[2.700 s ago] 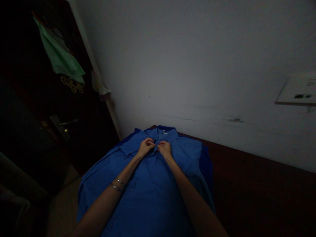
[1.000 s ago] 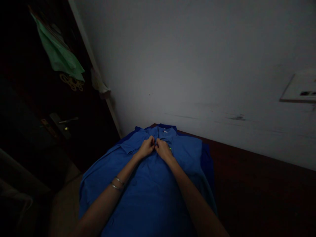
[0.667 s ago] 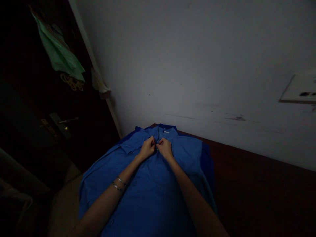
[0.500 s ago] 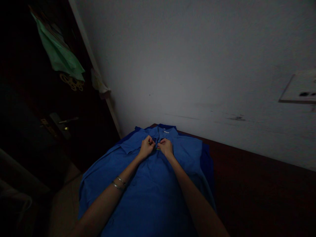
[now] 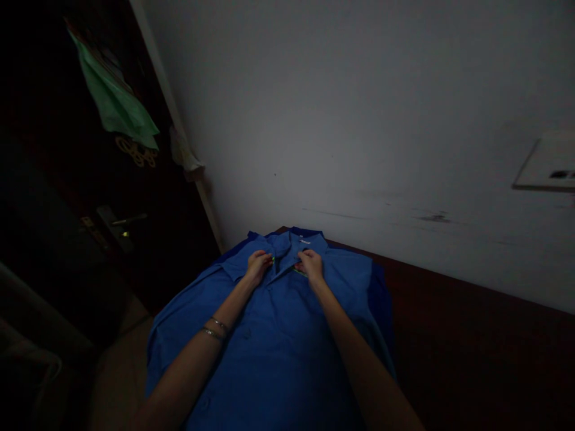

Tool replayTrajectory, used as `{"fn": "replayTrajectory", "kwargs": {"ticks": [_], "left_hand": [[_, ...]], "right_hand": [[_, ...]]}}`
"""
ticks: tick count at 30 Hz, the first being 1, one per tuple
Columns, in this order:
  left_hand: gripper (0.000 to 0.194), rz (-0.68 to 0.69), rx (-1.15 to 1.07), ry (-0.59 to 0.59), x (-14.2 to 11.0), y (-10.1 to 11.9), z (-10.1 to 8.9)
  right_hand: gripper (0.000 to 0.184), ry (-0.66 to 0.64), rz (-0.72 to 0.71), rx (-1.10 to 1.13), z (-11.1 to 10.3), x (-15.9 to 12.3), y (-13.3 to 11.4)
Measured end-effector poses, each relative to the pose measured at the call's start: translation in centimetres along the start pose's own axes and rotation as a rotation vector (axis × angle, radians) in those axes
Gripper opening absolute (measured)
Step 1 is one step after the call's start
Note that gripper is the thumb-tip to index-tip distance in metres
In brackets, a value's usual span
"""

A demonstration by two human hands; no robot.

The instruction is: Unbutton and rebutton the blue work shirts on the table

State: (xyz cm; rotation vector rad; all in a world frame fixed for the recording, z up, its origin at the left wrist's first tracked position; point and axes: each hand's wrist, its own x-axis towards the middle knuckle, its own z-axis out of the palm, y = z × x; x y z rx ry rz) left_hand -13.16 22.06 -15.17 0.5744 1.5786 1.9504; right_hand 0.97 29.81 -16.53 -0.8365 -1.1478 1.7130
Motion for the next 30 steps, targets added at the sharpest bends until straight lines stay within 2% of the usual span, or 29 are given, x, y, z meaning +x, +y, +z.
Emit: {"fn": "replayTrajectory", "kwargs": {"ticks": [3, 5, 8, 11, 15, 18, 22, 24, 26, 30], "left_hand": [[0.026, 0.054, 0.063, 0.014, -0.2, 0.7, 0.0], [0.023, 0.136, 0.202, -0.034, -0.6, 1.4, 0.2], [0.03, 0.239, 0.483, -0.248, -1.9, 2.3, 0.4], [0.034, 0.321, 0.674, -0.442, -3.7, 2.4, 0.2], [0.033, 0.382, 0.871, -0.522, -5.4, 2.5, -1.5], [0.029, 0.322, 1.006, -0.576, -6.1, 3.1, -3.0], [0.011, 0.03, 1.02, -0.651, -6.6, 3.8, -4.6], [0.011, -0.091, 0.951, -0.661, -6.8, 3.7, -5.1], [0.014, -0.12, 0.884, -0.656, -6.9, 3.5, -5.4], [0.024, -0.064, 0.842, -0.616, -7.0, 2.7, -5.5]], "right_hand": [[0.007, 0.0, 0.008, 0.036, 0.0, -0.2, -0.5], [0.008, -0.008, 0.006, 0.042, 0.1, -0.3, -0.7], [0.01, -0.027, -0.004, 0.028, 0.2, -0.3, -0.7], [0.015, -0.047, -0.02, -0.008, 0.1, -0.4, -0.2], [0.021, -0.082, -0.052, -0.072, 0.0, -1.2, 0.7], [0.027, -0.108, -0.092, -0.136, 0.0, -2.1, 1.4], [0.036, -0.171, -0.259, -0.354, -0.1, -3.1, 1.9], [0.036, -0.188, -0.32, -0.423, -0.2, -3.5, 2.0], [0.034, -0.197, -0.356, -0.471, -0.2, -3.9, 2.0], [0.022, -0.292, -0.451, -0.602, 0.0, -5.4, 2.0]]}}
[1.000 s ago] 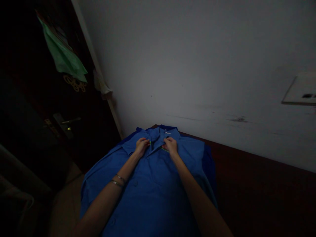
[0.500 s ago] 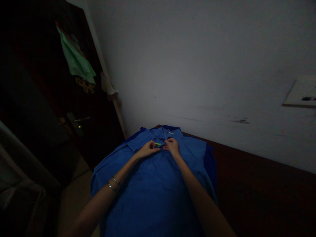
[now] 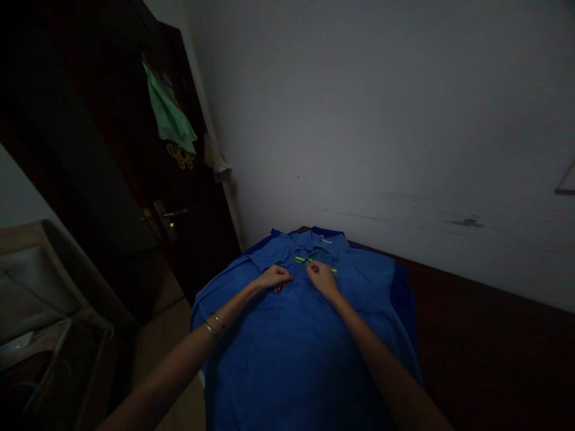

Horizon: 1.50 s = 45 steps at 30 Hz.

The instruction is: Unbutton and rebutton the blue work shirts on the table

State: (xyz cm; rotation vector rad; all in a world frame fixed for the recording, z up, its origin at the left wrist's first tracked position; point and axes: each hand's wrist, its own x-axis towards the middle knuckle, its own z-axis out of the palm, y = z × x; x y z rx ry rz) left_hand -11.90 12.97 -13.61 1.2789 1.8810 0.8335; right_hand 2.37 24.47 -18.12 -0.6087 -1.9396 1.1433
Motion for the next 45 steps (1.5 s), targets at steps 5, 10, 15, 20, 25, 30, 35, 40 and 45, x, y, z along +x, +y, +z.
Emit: {"fn": "replayTrajectory", "kwargs": {"ticks": [5, 10, 15, 20, 25, 30, 35, 40, 45], "left_hand": [[0.021, 0.008, -0.005, 0.08, 0.3, -0.4, 0.4], [0.017, -0.052, -0.046, 0.105, 0.3, -0.4, 0.3], [0.016, -0.067, -0.063, 0.042, 0.3, 0.0, 0.2], [0.022, -0.05, -0.043, -0.064, 0.2, 0.0, 0.0], [0.028, -0.085, -0.079, -0.056, 0.1, 0.3, 0.0], [0.023, -0.101, -0.145, -0.027, 0.0, 0.5, 0.1], [0.026, -0.066, -0.196, -0.008, 0.1, 0.0, 0.1], [0.031, -0.022, -0.36, 0.013, 0.1, 0.3, 0.1], [0.029, -0.006, -0.545, 0.008, 0.7, 1.6, -0.1]], "right_hand": [[0.012, -0.208, -0.156, -0.15, 0.1, -2.0, -1.7], [0.015, -0.256, -0.262, -0.416, -0.4, -3.0, -3.6], [0.012, -0.296, -0.366, -0.573, -0.3, -3.2, -4.1], [0.016, -0.282, -0.466, -0.689, 0.0, -3.5, -3.6], [0.018, -0.24, -0.477, -0.738, 0.3, -3.8, -3.4], [0.02, -0.193, -0.378, -0.621, 0.2, -3.8, -3.1], [0.021, -0.136, -0.22, -0.366, 0.4, -3.2, -2.4], [0.02, -0.109, -0.198, -0.269, 0.6, -2.4, -2.4], [0.017, -0.04, -0.23, -0.343, 0.0, -1.9, -4.2]]}}
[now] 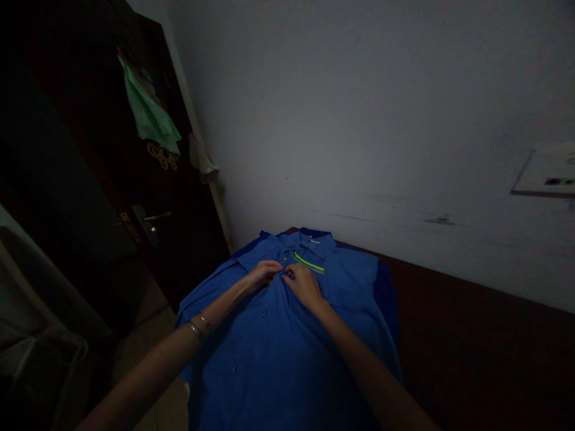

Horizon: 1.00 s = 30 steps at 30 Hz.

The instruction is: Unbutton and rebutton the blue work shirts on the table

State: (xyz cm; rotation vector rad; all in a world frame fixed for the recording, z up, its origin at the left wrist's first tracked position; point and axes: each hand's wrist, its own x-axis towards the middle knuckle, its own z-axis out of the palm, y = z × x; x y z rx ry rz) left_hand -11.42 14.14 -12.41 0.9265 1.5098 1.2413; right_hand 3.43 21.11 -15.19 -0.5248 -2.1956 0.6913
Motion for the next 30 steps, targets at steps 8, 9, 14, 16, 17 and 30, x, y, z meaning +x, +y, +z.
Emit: {"fn": "replayTrajectory", "kwargs": {"ticks": [8, 9, 14, 16, 17, 30], "left_hand": [[0.023, 0.019, -0.179, 0.084, 1.1, -2.4, 0.5], [0.022, 0.027, -0.184, 0.089, 1.1, -2.8, 0.4], [0.019, 0.12, -0.195, 0.142, 1.3, -4.2, 0.0], [0.018, 0.125, -0.19, 0.159, 1.5, -4.5, -0.1], [0.017, 0.126, -0.188, 0.161, 1.5, -4.6, -0.1], [0.024, 0.148, -0.225, 0.099, 0.7, -3.8, 0.2]], "right_hand": [[0.019, -0.054, -0.132, -0.262, -0.2, -1.4, -0.6], [0.019, -0.068, -0.135, -0.264, 0.0, -1.6, -0.5], [0.018, -0.04, -0.104, -0.192, 0.4, -1.8, 0.1], [0.018, -0.037, -0.11, -0.189, 0.4, -1.8, 0.2], [0.017, -0.039, -0.122, -0.193, 0.4, -1.8, 0.1], [0.013, -0.008, -0.081, 0.101, 1.7, -1.3, 1.4]]}}
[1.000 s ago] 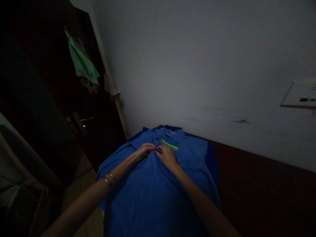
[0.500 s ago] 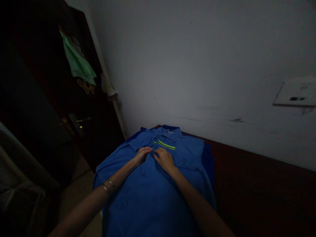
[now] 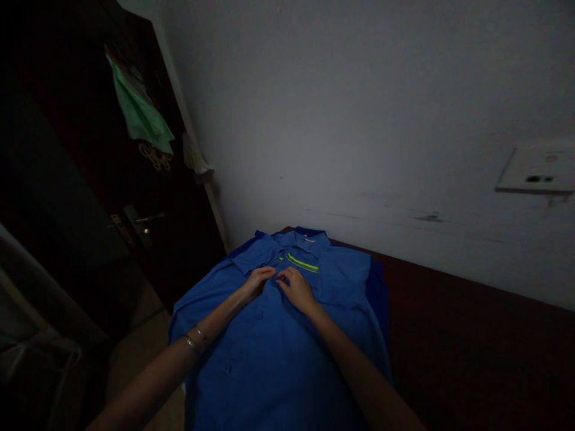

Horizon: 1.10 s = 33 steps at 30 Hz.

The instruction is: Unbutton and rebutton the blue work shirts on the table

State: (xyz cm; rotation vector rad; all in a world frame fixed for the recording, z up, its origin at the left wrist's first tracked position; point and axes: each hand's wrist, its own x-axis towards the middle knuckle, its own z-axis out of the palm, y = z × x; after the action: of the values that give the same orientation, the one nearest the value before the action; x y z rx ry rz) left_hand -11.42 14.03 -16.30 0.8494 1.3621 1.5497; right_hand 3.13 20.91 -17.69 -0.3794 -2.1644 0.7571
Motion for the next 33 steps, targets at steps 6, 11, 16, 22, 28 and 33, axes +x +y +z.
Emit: {"fn": "replayTrajectory", "kwargs": {"ticks": [6, 11, 16, 22, 28, 33], "left_hand": [[0.029, -0.028, 0.028, 0.006, -0.1, 0.2, 0.4], [0.031, 0.064, 0.192, 0.048, -0.3, 0.0, 0.3], [0.035, 0.032, 0.435, -0.009, -1.7, 0.2, -0.3], [0.021, -0.003, 0.427, 0.031, -2.5, 0.4, 0.1], [0.023, -0.022, 0.33, 0.033, -2.4, 0.3, 0.3], [0.023, -0.011, 0.281, 0.096, -2.2, 0.0, 0.1]], "right_hand": [[0.009, 0.012, 0.053, 0.049, 0.9, 0.3, 0.5], [0.006, -0.01, 0.07, 0.107, 0.8, 0.3, 1.1], [0.005, -0.041, 0.098, 0.241, 0.4, 0.6, 1.7], [0.008, -0.093, 0.132, 0.344, 0.2, 0.8, 2.0], [0.011, -0.152, 0.149, 0.36, -0.2, 0.9, 1.9], [0.011, -0.143, 0.146, 0.34, -0.4, 1.0, 1.8]]}}
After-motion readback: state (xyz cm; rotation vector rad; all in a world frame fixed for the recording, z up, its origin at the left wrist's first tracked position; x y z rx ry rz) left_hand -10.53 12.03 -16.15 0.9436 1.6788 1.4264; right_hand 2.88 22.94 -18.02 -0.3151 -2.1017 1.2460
